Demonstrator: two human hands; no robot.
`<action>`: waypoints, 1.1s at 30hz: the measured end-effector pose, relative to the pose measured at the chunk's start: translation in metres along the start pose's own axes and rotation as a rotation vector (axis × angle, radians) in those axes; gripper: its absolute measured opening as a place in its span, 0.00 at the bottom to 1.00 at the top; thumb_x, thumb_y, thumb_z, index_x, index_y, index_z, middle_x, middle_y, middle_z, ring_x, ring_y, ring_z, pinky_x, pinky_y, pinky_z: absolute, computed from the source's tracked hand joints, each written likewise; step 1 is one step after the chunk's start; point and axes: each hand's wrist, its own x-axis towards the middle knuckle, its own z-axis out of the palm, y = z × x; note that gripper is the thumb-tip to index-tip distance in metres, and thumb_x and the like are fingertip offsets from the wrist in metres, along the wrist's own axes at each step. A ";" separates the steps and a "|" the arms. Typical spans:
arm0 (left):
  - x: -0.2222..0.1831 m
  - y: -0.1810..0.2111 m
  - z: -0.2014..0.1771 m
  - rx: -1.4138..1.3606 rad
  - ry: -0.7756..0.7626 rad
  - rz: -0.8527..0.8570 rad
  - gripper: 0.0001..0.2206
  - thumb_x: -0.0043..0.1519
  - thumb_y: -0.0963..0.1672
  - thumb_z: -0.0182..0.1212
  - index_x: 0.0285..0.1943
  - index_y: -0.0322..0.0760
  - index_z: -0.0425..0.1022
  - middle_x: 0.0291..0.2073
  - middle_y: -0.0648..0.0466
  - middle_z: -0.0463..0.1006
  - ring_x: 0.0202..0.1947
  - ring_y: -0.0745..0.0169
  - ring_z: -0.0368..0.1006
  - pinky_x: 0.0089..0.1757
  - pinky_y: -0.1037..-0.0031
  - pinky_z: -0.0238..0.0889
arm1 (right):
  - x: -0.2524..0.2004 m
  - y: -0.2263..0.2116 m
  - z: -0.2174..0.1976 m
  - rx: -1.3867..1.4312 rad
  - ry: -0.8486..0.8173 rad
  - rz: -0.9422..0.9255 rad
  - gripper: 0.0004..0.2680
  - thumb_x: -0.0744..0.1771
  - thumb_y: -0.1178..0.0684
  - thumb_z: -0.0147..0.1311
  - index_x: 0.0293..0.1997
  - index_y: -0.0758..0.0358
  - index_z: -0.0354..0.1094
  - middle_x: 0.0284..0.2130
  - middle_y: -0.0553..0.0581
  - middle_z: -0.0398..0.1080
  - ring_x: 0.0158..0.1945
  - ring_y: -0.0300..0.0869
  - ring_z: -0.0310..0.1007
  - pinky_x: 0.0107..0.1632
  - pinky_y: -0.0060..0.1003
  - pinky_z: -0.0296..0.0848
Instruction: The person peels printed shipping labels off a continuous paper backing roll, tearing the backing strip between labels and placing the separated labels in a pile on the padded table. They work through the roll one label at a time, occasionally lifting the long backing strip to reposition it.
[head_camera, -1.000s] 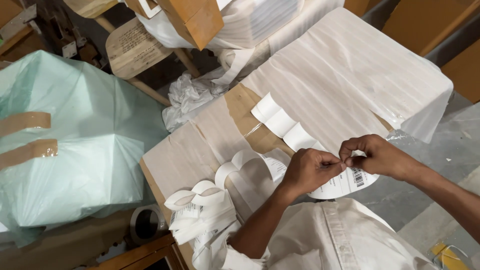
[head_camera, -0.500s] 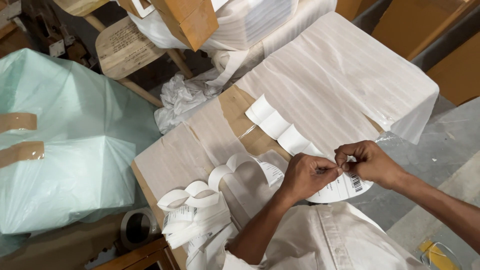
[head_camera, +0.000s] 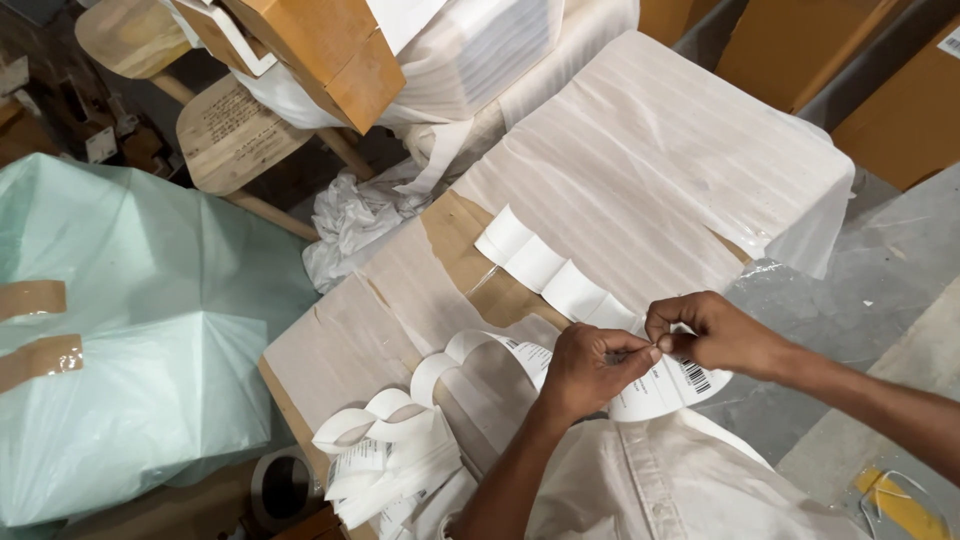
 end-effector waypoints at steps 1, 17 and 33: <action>0.000 0.002 -0.003 0.004 -0.001 -0.001 0.08 0.62 0.45 0.67 0.40 0.34 0.84 0.25 0.51 0.83 0.23 0.71 0.76 0.29 0.77 0.67 | 0.001 -0.005 -0.007 0.003 -0.001 -0.002 0.03 0.63 0.67 0.57 0.28 0.69 0.72 0.18 0.55 0.64 0.26 0.42 0.59 0.32 0.43 0.59; -0.053 -0.083 -0.030 -0.052 0.352 -0.145 0.08 0.61 0.43 0.68 0.39 0.29 0.84 0.27 0.49 0.83 0.26 0.68 0.76 0.32 0.76 0.68 | 0.037 0.021 -0.061 -0.406 -0.037 -0.096 0.06 0.63 0.49 0.62 0.35 0.58 0.78 0.28 0.52 0.80 0.35 0.39 0.79 0.38 0.38 0.79; -0.055 -0.047 -0.020 -0.296 0.071 -0.303 0.19 0.61 0.49 0.70 0.59 0.39 0.78 0.53 0.54 0.82 0.49 0.65 0.76 0.41 0.72 0.68 | 0.322 -0.167 -0.015 0.271 0.073 -0.358 0.07 0.71 0.52 0.52 0.44 0.66 0.67 0.33 0.57 0.74 0.37 0.41 0.73 0.45 0.37 0.74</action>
